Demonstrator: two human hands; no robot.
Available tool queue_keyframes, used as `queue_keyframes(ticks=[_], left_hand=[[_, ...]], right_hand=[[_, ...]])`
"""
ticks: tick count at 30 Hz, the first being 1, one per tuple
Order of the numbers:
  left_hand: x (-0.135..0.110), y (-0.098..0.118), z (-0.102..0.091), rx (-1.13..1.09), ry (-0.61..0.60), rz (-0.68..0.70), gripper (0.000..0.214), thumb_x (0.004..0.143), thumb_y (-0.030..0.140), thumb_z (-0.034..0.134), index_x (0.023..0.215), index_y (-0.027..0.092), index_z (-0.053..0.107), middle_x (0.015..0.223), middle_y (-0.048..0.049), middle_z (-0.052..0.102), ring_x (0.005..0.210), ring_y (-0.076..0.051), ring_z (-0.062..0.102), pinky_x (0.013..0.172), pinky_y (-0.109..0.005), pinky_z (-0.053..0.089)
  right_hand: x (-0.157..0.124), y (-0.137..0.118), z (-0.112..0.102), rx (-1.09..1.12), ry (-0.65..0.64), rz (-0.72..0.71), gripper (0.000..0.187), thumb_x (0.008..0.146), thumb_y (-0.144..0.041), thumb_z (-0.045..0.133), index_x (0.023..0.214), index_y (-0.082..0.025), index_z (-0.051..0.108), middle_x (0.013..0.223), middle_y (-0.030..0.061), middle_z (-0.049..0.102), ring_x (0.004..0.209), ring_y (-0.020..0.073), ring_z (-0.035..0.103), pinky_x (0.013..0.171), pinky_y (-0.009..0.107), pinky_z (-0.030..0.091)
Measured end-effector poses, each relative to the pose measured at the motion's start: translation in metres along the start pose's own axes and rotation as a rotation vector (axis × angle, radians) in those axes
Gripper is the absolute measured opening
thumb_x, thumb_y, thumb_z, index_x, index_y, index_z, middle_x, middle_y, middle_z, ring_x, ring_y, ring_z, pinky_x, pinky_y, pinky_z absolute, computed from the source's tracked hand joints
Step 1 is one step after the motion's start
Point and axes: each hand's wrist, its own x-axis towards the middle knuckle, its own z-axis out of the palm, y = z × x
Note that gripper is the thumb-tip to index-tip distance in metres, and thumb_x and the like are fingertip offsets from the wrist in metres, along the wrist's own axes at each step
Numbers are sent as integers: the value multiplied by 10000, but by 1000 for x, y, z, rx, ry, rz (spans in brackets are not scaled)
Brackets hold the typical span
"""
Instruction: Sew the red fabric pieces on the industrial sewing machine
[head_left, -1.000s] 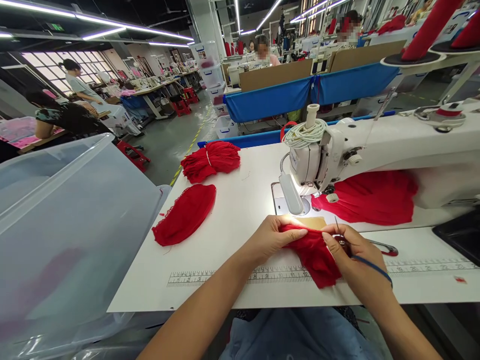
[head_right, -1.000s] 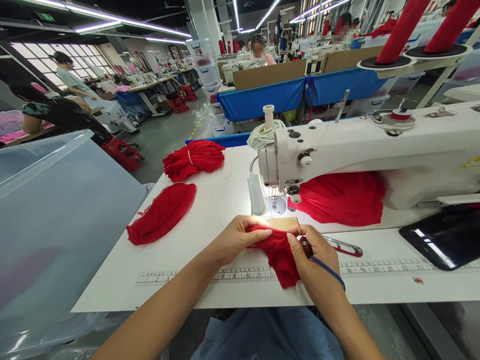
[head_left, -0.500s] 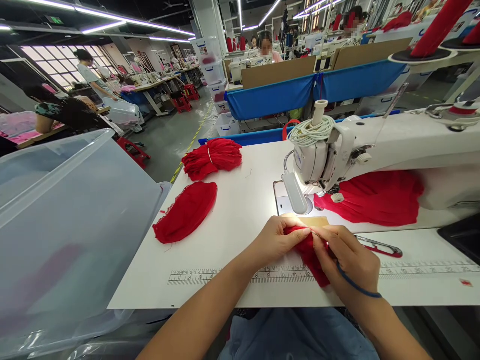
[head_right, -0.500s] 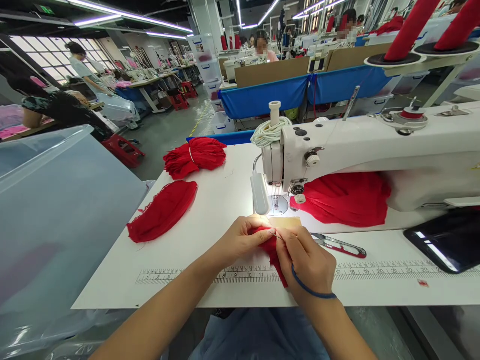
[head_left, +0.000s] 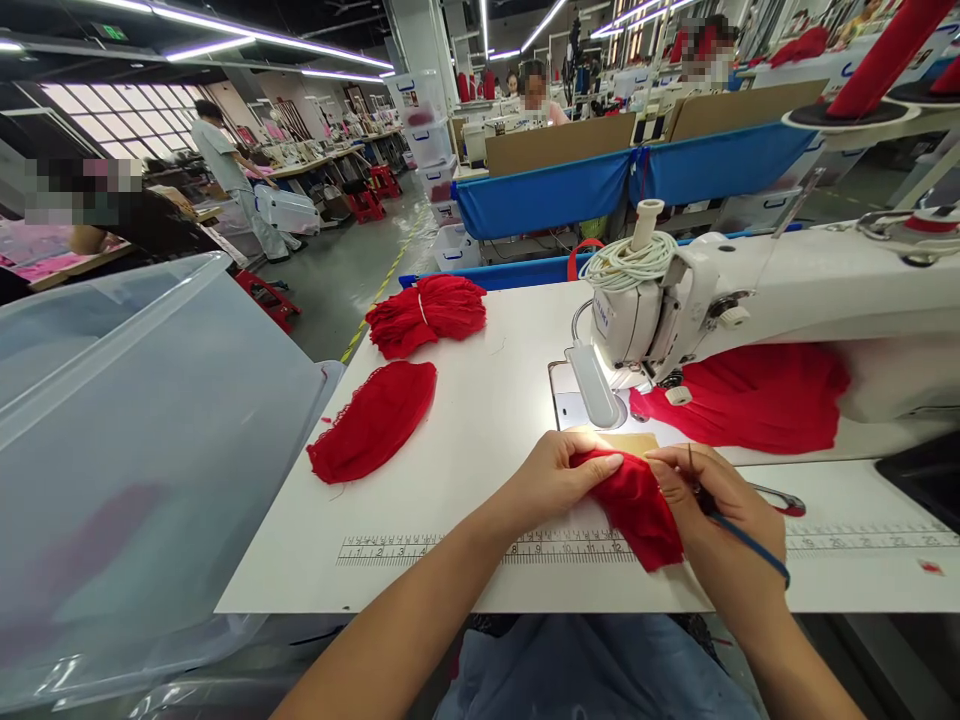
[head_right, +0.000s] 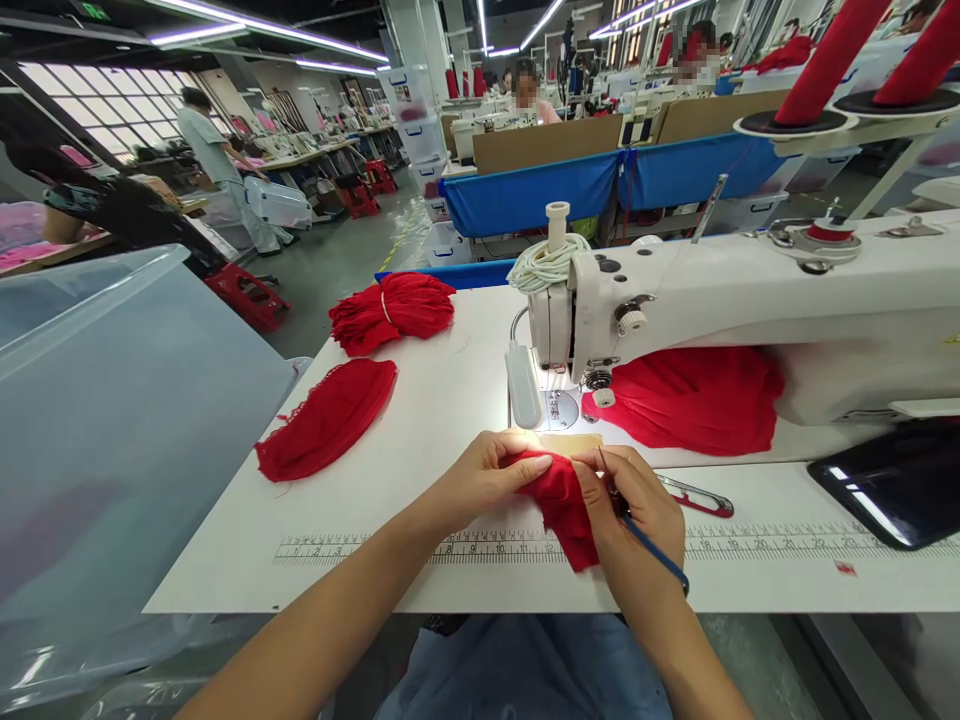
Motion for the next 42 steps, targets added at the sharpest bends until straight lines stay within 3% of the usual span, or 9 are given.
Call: queue_keyframes(ticks=[4, 10, 14, 17, 22, 26, 32, 37, 42], left_hand=[[0, -2, 1, -7, 1, 25, 270, 831, 347, 578, 647, 150, 586, 747, -2, 507, 717, -126, 454, 690, -259, 363], [1, 2, 2, 43, -10, 40, 306, 836, 325, 579, 586, 153, 545, 668, 11, 475, 694, -123, 450, 665, -251, 365], [1, 3, 2, 64, 8, 21, 322, 840, 292, 578, 558, 154, 510, 655, 23, 449, 675, -109, 437, 646, -236, 360], [0, 2, 3, 64, 0, 2, 305, 846, 283, 576, 575, 148, 534, 666, 19, 478, 677, -105, 452, 648, -228, 373], [-2, -2, 7, 83, -16, 44, 192, 800, 300, 660, 925, 159, 696, 835, -3, 639, 766, -131, 555, 701, -232, 425], [-3, -9, 10, 436, 23, 68, 129, 796, 167, 599, 799, 181, 728, 724, 21, 638, 703, -132, 544, 642, -235, 389], [-4, -6, 12, 684, 68, 91, 256, 811, 105, 534, 938, 209, 730, 881, -15, 692, 773, -156, 577, 680, -262, 417], [-1, -11, 11, 576, 20, 130, 185, 836, 185, 602, 986, 210, 706, 919, -35, 679, 838, -179, 587, 766, -287, 442], [0, -14, 9, 201, 35, 16, 645, 617, 429, 836, 1144, 168, 572, 848, -1, 613, 708, -142, 538, 686, -267, 444]], right_hand=[[4, -2, 2, -2, -29, 42, 152, 853, -348, 627, 749, -240, 653, 714, -16, 614, 564, 119, 501, 515, 224, 404], [4, 0, 3, 203, -69, 433, 285, 786, -502, 631, 774, -222, 586, 507, -54, 466, 424, 110, 381, 383, 217, 321], [1, 4, 5, 262, -32, 516, 330, 760, -537, 662, 809, -220, 583, 517, -57, 458, 433, 109, 375, 383, 213, 306], [1, 6, 4, 203, -8, 442, 292, 802, -512, 630, 819, -225, 578, 528, -56, 459, 451, 118, 391, 404, 223, 322], [1, -1, 9, -98, 49, 73, 237, 893, -423, 499, 763, -233, 553, 719, 14, 629, 605, 169, 568, 542, 271, 439], [-11, -13, 9, -45, 7, -43, 173, 932, -362, 484, 812, -244, 525, 742, 5, 643, 579, 156, 579, 526, 265, 448], [-15, -24, -1, 749, -274, 428, 250, 907, -400, 608, 766, -223, 502, 621, -38, 485, 453, 94, 408, 381, 204, 383], [3, -15, -4, 995, -120, 762, 418, 638, -379, 878, 610, -170, 517, 598, -45, 381, 503, 57, 331, 406, 148, 336], [10, -6, -8, 1013, 26, 840, 381, 535, -374, 927, 648, -159, 634, 806, 27, 547, 552, 43, 351, 401, 124, 334]])
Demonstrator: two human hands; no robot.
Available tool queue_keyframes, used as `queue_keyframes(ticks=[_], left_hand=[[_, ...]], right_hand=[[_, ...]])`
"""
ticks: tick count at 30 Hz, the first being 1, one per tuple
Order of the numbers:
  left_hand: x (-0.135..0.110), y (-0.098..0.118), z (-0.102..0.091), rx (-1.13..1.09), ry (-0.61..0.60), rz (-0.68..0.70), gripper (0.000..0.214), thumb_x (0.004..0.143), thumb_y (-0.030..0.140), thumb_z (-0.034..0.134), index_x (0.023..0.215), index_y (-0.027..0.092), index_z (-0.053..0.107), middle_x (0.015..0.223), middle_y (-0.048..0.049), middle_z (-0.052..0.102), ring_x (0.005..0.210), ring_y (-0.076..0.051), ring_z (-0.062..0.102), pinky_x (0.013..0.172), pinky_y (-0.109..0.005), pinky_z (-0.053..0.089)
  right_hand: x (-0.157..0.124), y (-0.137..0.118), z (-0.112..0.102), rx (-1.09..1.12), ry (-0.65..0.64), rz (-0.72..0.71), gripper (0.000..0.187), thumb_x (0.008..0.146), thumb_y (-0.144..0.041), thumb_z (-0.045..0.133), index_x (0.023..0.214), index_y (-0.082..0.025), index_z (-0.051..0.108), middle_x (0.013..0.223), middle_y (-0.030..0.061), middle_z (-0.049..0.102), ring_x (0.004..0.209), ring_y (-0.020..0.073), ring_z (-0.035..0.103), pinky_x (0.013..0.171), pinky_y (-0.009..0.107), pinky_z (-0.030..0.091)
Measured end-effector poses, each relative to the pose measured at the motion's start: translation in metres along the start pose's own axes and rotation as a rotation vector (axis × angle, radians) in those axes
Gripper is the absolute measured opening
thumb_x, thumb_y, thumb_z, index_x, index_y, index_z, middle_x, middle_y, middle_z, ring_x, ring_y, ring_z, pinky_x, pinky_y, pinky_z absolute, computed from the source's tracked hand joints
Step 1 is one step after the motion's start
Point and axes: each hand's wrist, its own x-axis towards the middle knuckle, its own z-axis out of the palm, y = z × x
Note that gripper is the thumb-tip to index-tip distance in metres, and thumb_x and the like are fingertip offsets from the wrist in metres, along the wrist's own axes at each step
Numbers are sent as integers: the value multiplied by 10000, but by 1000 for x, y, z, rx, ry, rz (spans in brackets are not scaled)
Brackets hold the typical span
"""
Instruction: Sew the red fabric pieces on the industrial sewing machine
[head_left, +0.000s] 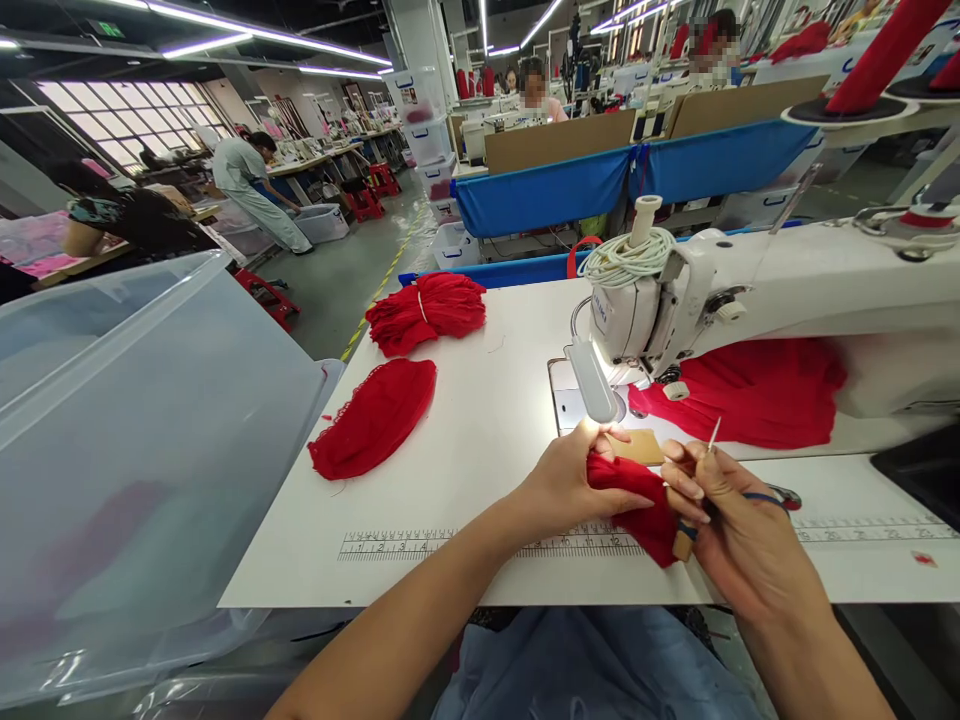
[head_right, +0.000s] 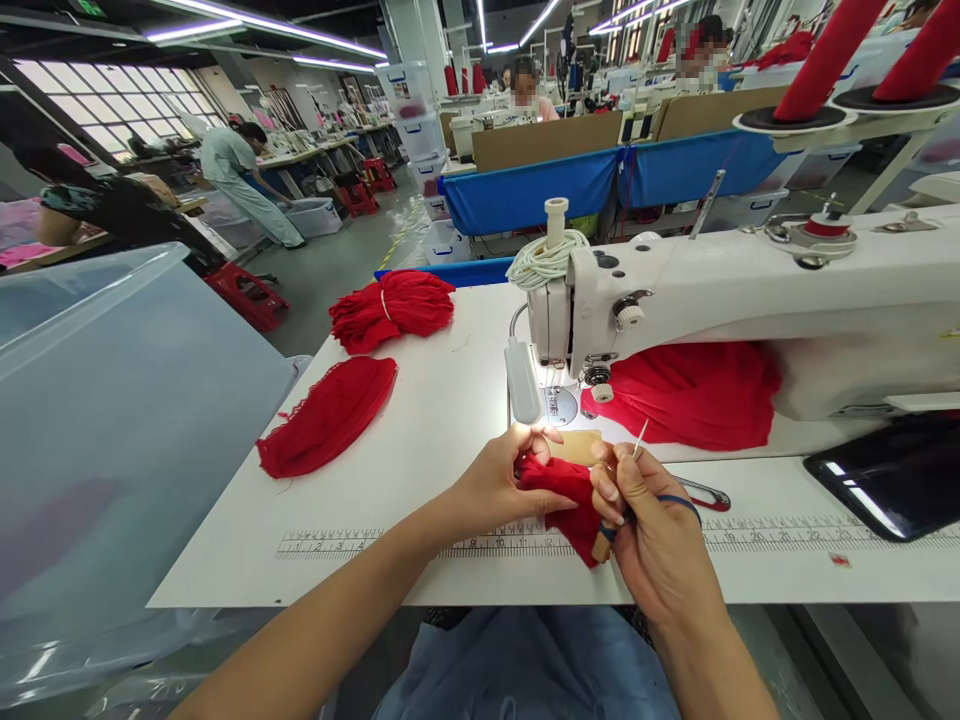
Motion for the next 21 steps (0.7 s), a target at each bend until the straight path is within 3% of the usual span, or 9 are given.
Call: queue_keyframes(ticks=[3, 6, 9, 12, 14, 17, 19, 21], left_hand=[[-1, 7, -3, -91, -33, -29, 440, 735, 454, 730, 1014, 144, 593, 822, -9, 583, 703, -131, 513, 654, -256, 423], [0, 11, -4, -196, -88, -1, 230, 842, 346, 600, 931, 135, 618, 876, -36, 597, 768, -133, 532, 693, -254, 432], [2, 8, -2, -299, -89, -31, 188, 799, 271, 641, 922, 130, 630, 891, -43, 612, 784, -136, 557, 702, -254, 456], [3, 4, 2, -318, -30, -58, 182, 750, 255, 697, 868, 129, 636, 867, -38, 614, 753, -133, 567, 670, -250, 477], [2, 4, 3, -302, -27, -23, 170, 758, 258, 695, 861, 130, 653, 885, -48, 631, 781, -144, 584, 687, -256, 493], [0, 6, 1, -198, -23, 72, 239, 787, 296, 687, 972, 146, 680, 923, -58, 662, 824, -155, 595, 700, -256, 481], [1, 6, -2, -40, -9, 100, 228, 787, 279, 689, 983, 163, 689, 873, -37, 664, 800, -147, 575, 687, -249, 452], [2, 4, -4, 81, -46, 99, 116, 772, 229, 694, 869, 166, 695, 807, -17, 648, 784, -144, 556, 704, -252, 438]], right_hand=[[1, -2, -5, 13, 15, -19, 361, 551, -385, 920, 690, -174, 661, 907, 56, 617, 528, 30, 326, 387, 122, 309], [2, -6, -11, -10, 43, -62, 351, 568, -401, 907, 708, -185, 668, 854, 51, 638, 495, 26, 309, 373, 129, 278], [2, -9, -17, -54, 54, -127, 346, 590, -394, 889, 700, -187, 635, 801, 32, 640, 467, 24, 309, 380, 149, 275], [-2, -7, -20, -267, 69, -304, 260, 727, -413, 788, 878, -250, 653, 758, -2, 629, 446, 57, 327, 383, 189, 277], [-6, -5, -20, -586, 35, -435, 278, 767, -433, 738, 990, -279, 676, 613, -40, 551, 445, 92, 359, 399, 217, 305], [-8, -3, -21, -927, -70, -534, 209, 754, -451, 726, 821, -253, 722, 565, -25, 551, 524, 138, 487, 494, 252, 404], [-7, 0, -23, -884, -22, -498, 236, 765, -470, 714, 740, -236, 705, 619, -6, 598, 551, 143, 510, 498, 251, 413], [-6, 3, -26, -720, 53, -392, 277, 766, -496, 720, 795, -222, 708, 620, -7, 585, 506, 116, 454, 435, 225, 360]])
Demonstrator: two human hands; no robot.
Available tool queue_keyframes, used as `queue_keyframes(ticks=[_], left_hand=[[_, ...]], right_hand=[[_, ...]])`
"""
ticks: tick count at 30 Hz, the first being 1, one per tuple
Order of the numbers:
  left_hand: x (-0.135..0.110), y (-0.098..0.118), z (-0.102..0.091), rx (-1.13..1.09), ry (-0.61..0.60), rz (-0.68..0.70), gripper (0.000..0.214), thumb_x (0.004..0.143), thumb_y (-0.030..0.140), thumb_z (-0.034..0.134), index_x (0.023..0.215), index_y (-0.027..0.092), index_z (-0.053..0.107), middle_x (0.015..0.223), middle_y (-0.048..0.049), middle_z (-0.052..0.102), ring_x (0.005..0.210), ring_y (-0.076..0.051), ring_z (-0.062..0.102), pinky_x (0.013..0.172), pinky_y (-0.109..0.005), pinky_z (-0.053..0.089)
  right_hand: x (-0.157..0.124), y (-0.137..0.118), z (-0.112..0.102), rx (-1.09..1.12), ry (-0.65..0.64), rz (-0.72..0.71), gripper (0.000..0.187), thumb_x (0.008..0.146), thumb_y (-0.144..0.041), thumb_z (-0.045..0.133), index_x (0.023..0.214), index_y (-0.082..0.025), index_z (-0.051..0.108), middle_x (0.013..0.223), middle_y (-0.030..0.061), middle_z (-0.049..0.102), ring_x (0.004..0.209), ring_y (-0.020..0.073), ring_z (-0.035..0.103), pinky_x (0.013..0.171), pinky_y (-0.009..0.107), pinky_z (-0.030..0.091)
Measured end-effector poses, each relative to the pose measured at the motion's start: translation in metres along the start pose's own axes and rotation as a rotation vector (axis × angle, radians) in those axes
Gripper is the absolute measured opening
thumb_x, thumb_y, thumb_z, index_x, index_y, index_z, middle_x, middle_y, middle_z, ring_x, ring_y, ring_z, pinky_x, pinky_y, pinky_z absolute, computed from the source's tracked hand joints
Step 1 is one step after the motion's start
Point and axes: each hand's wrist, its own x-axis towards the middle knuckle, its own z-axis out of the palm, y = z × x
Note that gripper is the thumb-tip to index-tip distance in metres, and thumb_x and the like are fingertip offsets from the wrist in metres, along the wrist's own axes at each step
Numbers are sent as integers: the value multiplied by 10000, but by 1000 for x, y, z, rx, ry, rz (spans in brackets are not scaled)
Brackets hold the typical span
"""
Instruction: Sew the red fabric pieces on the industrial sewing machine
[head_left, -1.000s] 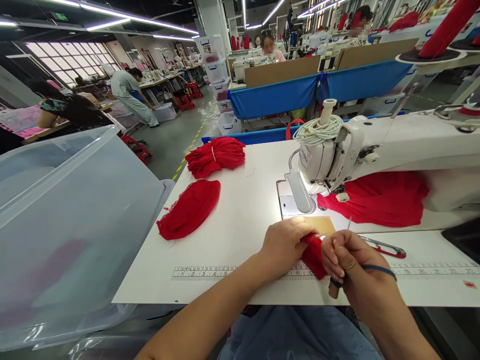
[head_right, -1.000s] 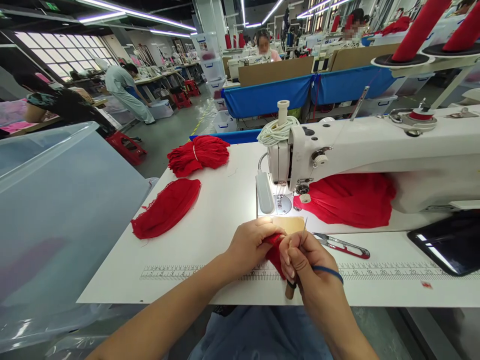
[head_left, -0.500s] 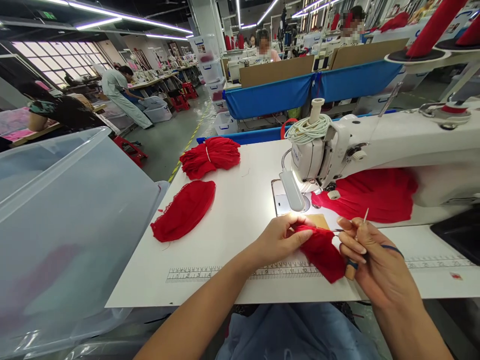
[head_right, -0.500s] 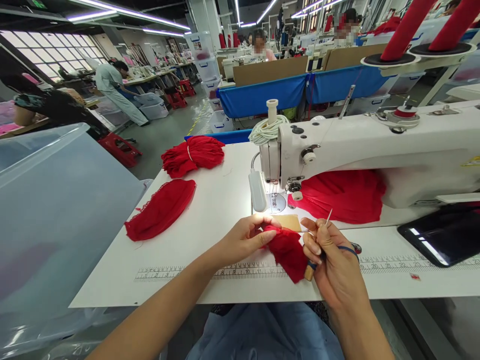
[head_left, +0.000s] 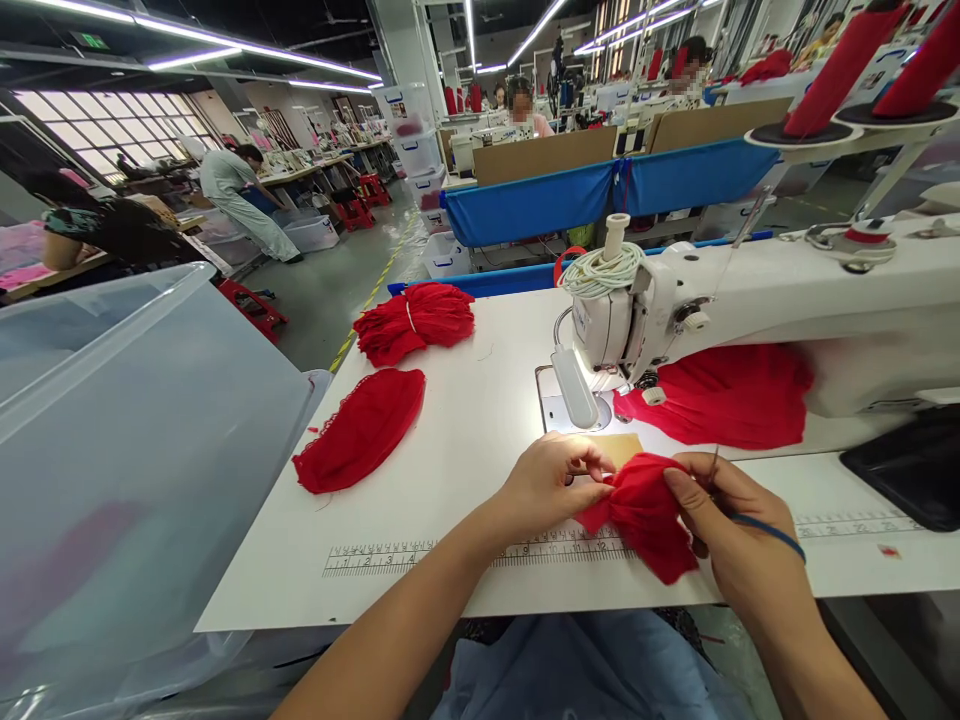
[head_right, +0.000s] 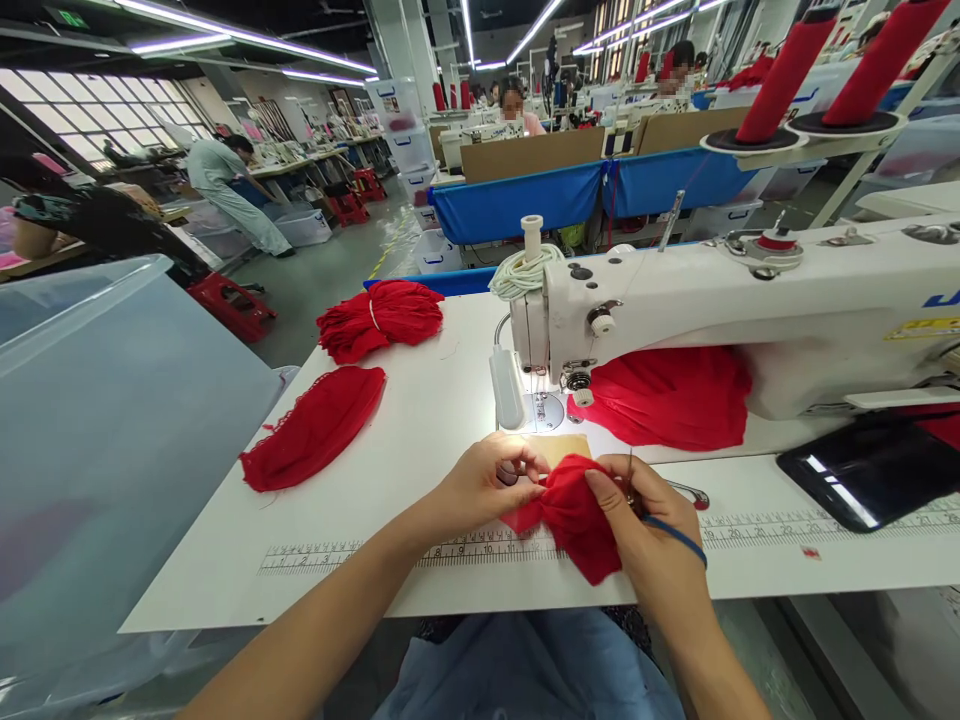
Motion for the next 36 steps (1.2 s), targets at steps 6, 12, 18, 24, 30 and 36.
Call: queue_keyframes(ticks=[6, 12, 18, 24, 30, 36], left_hand=[[2, 1, 4, -409, -95, -124, 294, 817, 318, 677, 1047, 140, 628, 979, -60, 634, 905, -160, 580, 791, -273, 460], [-1, 5, 4, -478, -171, -151, 307, 766, 371, 700, 739, 178, 463, 736, 29, 513, 637, -86, 439, 594, -225, 371], [-5, 4, 6, -121, 70, 74, 147, 775, 224, 628, 721, 185, 497, 695, 40, 466, 595, -88, 381, 582, -228, 345], [-2, 4, 6, -43, 67, -7, 211, 875, 359, 566, 889, 171, 662, 849, -24, 592, 815, -154, 531, 767, -270, 419], [-3, 2, 10, -120, -123, -78, 253, 782, 366, 691, 921, 156, 662, 834, -14, 625, 757, -141, 534, 683, -246, 418], [0, 5, 10, -561, -43, -192, 292, 851, 435, 598, 800, 160, 514, 670, 37, 488, 560, -71, 396, 512, -197, 325]], right_hand=[[-6, 7, 3, 440, -37, 266, 360, 662, -473, 826, 866, -204, 700, 474, -68, 389, 407, 69, 278, 334, 172, 258], [-13, -3, 6, 510, -46, 293, 335, 686, -414, 825, 936, -226, 706, 628, -37, 474, 468, 67, 321, 378, 176, 342], [-8, 2, 0, 577, -190, 233, 178, 743, -344, 772, 859, -230, 699, 658, -18, 475, 520, 107, 392, 410, 216, 416], [-8, 5, -2, 600, -221, 173, 180, 749, -380, 752, 758, -219, 670, 867, 28, 529, 715, 163, 539, 579, 273, 504], [-8, 7, 9, 605, -6, 215, 287, 717, -439, 807, 727, -207, 638, 781, -3, 519, 599, 92, 468, 493, 182, 457], [-8, 5, 11, 626, -64, 289, 357, 689, -503, 812, 708, -197, 630, 623, -35, 479, 436, 50, 312, 331, 158, 338]])
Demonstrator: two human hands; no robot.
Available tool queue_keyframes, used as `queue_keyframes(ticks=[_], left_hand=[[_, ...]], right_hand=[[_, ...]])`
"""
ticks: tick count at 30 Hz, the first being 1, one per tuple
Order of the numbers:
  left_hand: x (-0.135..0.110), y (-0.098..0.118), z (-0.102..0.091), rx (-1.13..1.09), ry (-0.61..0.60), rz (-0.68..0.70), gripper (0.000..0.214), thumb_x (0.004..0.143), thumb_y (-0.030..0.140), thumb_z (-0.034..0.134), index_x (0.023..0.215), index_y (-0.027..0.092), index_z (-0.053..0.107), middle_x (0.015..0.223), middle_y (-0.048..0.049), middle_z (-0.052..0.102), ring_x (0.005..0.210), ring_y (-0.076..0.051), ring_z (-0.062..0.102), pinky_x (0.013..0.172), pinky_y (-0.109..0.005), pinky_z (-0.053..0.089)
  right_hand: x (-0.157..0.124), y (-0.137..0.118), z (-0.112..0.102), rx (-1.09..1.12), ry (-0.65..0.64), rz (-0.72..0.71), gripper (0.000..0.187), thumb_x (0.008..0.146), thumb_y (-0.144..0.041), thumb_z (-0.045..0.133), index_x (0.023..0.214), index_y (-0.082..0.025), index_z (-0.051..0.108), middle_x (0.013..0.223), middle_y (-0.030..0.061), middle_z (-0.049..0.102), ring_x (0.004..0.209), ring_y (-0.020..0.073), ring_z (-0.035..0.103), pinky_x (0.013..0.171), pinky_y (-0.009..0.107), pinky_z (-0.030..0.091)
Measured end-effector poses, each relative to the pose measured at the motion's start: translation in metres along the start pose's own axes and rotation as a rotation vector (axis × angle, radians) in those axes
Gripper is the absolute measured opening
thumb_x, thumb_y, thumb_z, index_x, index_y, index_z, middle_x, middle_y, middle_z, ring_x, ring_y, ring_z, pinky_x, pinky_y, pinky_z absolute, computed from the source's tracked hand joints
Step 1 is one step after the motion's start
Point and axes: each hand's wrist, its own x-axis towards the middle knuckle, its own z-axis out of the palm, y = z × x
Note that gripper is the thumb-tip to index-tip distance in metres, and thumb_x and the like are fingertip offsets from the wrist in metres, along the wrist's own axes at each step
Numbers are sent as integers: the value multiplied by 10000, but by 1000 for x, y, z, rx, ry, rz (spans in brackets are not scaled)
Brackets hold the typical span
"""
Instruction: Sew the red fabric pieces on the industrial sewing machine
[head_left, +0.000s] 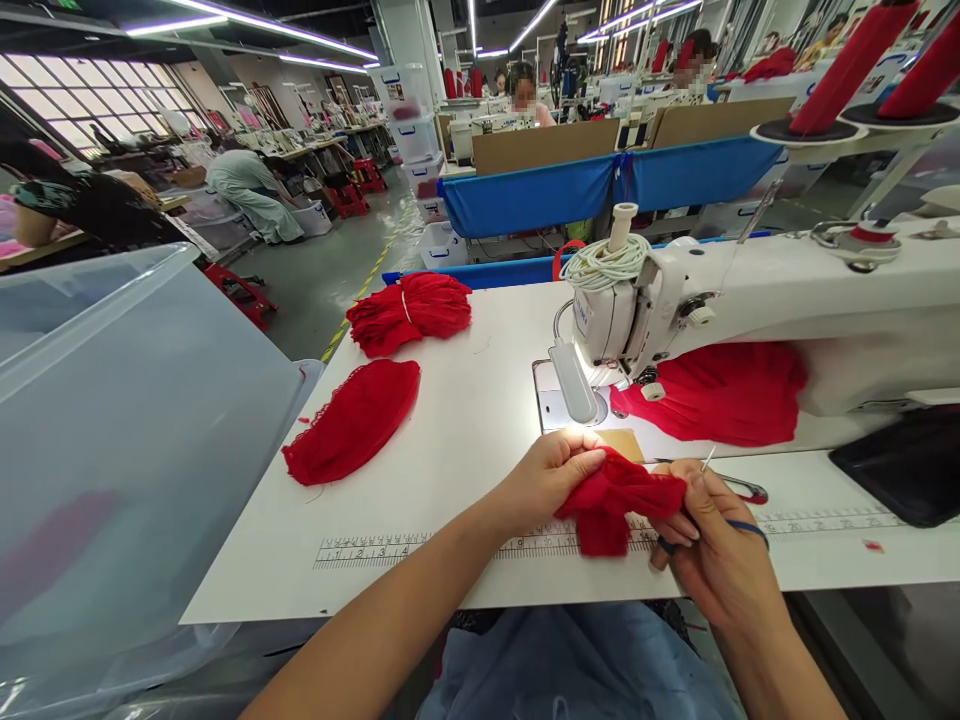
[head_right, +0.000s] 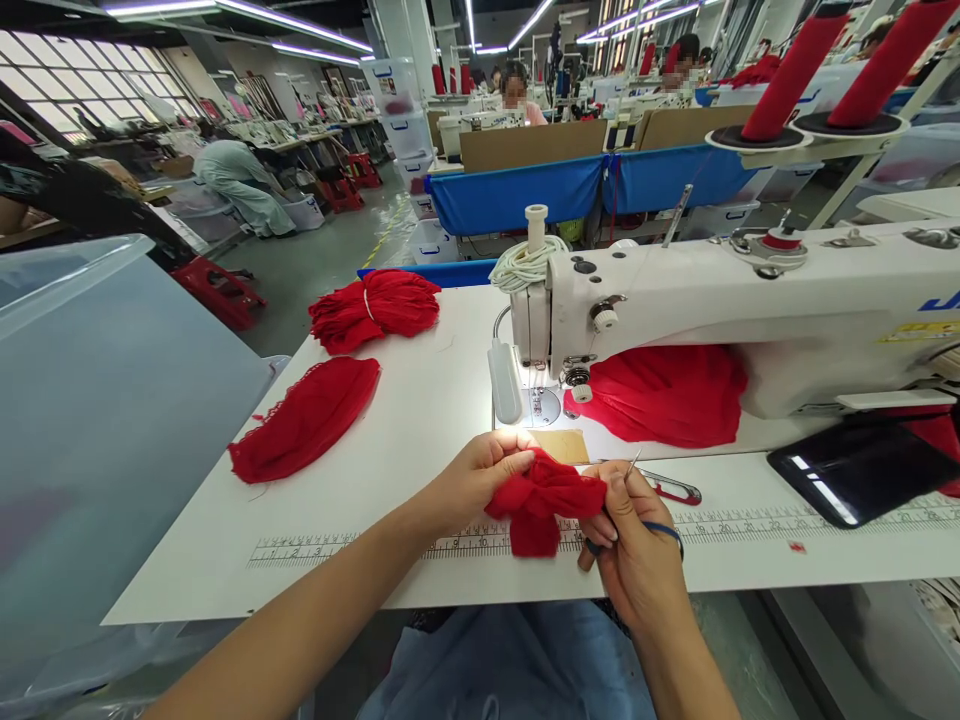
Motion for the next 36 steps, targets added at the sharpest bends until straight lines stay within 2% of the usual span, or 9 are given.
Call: queue_keyframes(ticks=[3, 6, 9, 13, 20, 22, 27, 32, 36], left_hand=[[1, 2, 2, -263, 15, 20, 348, 800, 464, 675, 809, 176, 480, 683, 48, 494, 551, -57, 399, 524, -186, 341], [0, 3, 1, -278, -17, 28, 306, 772, 424, 686, 794, 152, 549, 741, 7, 554, 624, -80, 481, 582, -197, 388], [-2, 2, -1, -131, -30, 6, 229, 739, 321, 674, 853, 138, 597, 784, -14, 581, 665, -101, 516, 619, -215, 411], [-3, -5, 1, 221, 52, 43, 235, 685, 207, 672, 894, 169, 573, 840, -7, 585, 727, -132, 530, 662, -248, 432], [-1, -9, 2, 617, 109, 295, 144, 701, 191, 605, 834, 183, 552, 938, -45, 601, 907, -209, 530, 832, -334, 410], [-2, -6, 1, 622, 115, 323, 84, 742, 193, 530, 825, 181, 541, 908, -47, 585, 866, -198, 515, 801, -328, 403], [-6, 0, 0, 266, -11, 45, 126, 859, 318, 440, 884, 198, 470, 785, 3, 490, 644, -133, 428, 586, -260, 362], [-10, -3, 2, 664, 127, 326, 220, 818, 276, 565, 1029, 212, 570, 1043, -64, 546, 1001, -231, 489, 904, -378, 404], [-8, -7, 1, 791, 138, 383, 200, 878, 338, 540, 968, 193, 644, 998, -78, 579, 963, -228, 516, 880, -367, 425]], right_hand=[[-1, 5, -3, -8, -78, -16, 325, 737, -491, 784, 734, -201, 637, 614, -32, 480, 462, 63, 378, 372, 165, 386], [-2, 11, -5, -100, -102, -13, 327, 721, -468, 805, 881, -213, 678, 597, -26, 506, 520, 109, 479, 431, 210, 460], [-3, 12, -1, -157, -20, -13, 352, 681, -444, 838, 894, -205, 689, 571, -30, 514, 491, 100, 456, 417, 206, 451], [-5, 4, 11, 5, 63, 34, 378, 587, -459, 888, 767, -202, 676, 492, -67, 416, 431, 54, 362, 353, 140, 355], [-10, 4, 20, 35, 147, 150, 485, 495, -529, 904, 652, -201, 584, 480, -84, 357, 417, 61, 317, 303, 162, 357], [-11, 6, 21, 13, 152, 150, 490, 496, -531, 900, 666, -206, 576, 488, -86, 352, 422, 72, 316, 286, 177, 362], [-12, 6, 23, 13, 174, 158, 489, 529, -532, 884, 679, -218, 541, 486, -94, 329, 423, 78, 309, 272, 173, 349], [-12, 6, 27, -15, 207, 137, 506, 506, -566, 880, 720, -207, 595, 471, -94, 329, 424, 72, 290, 271, 157, 312], [-13, 7, 28, -36, 222, 131, 534, 486, -574, 884, 774, -196, 640, 471, -84, 377, 426, 70, 298, 279, 156, 307]])
